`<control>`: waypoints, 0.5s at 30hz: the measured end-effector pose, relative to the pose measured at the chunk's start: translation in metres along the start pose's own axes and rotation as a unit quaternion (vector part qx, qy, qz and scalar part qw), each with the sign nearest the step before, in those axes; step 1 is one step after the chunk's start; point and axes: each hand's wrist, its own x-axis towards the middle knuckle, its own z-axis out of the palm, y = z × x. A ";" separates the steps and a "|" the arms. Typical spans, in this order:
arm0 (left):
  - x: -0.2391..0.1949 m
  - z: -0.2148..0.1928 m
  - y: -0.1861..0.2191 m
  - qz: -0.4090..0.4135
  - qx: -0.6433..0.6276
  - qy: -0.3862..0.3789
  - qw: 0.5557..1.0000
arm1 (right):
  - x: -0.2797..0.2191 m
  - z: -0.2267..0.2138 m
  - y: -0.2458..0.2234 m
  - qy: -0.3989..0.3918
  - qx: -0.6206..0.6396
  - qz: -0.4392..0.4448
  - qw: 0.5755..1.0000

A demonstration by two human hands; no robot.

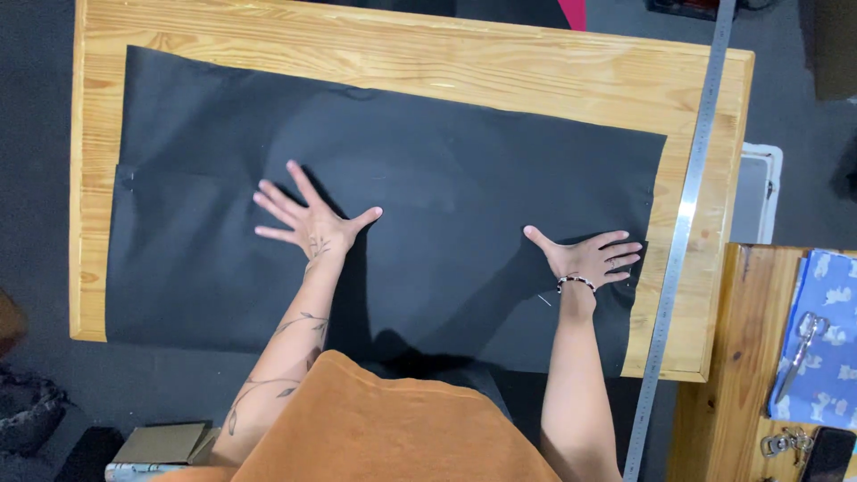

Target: The person measures a large piece of black fabric on a wooden table using a metal ruler and pins. They then fold the fabric and use scissors to cut along a straight line.

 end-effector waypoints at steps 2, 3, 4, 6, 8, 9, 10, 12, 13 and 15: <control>0.005 0.005 0.012 0.112 0.035 0.037 0.992 | 0.009 0.007 0.003 -0.001 0.009 0.005 1.000; 0.006 0.009 0.017 0.222 0.069 0.071 0.970 | 0.013 0.010 0.005 -0.002 0.017 0.009 1.000; 0.023 0.040 0.006 0.221 0.070 0.071 0.970 | 0.012 0.009 0.007 -0.003 0.016 0.009 1.000; 0.059 0.102 -0.014 0.453 0.128 0.013 0.882 | 0.009 0.005 0.008 -0.012 0.005 -0.011 1.000; 0.048 0.107 -0.022 0.485 0.150 0.010 0.862 | 0.006 0.003 0.008 -0.011 0.020 -0.014 1.000; 0.042 0.111 -0.024 0.514 0.170 0.006 0.841 | 0.005 0.001 0.009 -0.010 0.034 -0.018 0.999; 0.036 0.107 -0.028 0.518 0.168 0.005 0.839 | 0.009 0.007 0.014 -0.008 0.035 -0.014 0.999; 0.023 0.101 -0.038 0.577 0.174 0.071 0.795 | 0.016 0.017 0.024 0.025 0.078 -0.043 0.996; 0.011 0.097 -0.039 0.580 0.171 0.070 0.794 | 0.036 0.036 0.048 0.028 0.077 -0.040 0.996; -0.007 0.089 -0.042 0.566 0.164 0.072 0.805 | 0.075 0.076 0.092 0.160 0.251 -0.174 0.939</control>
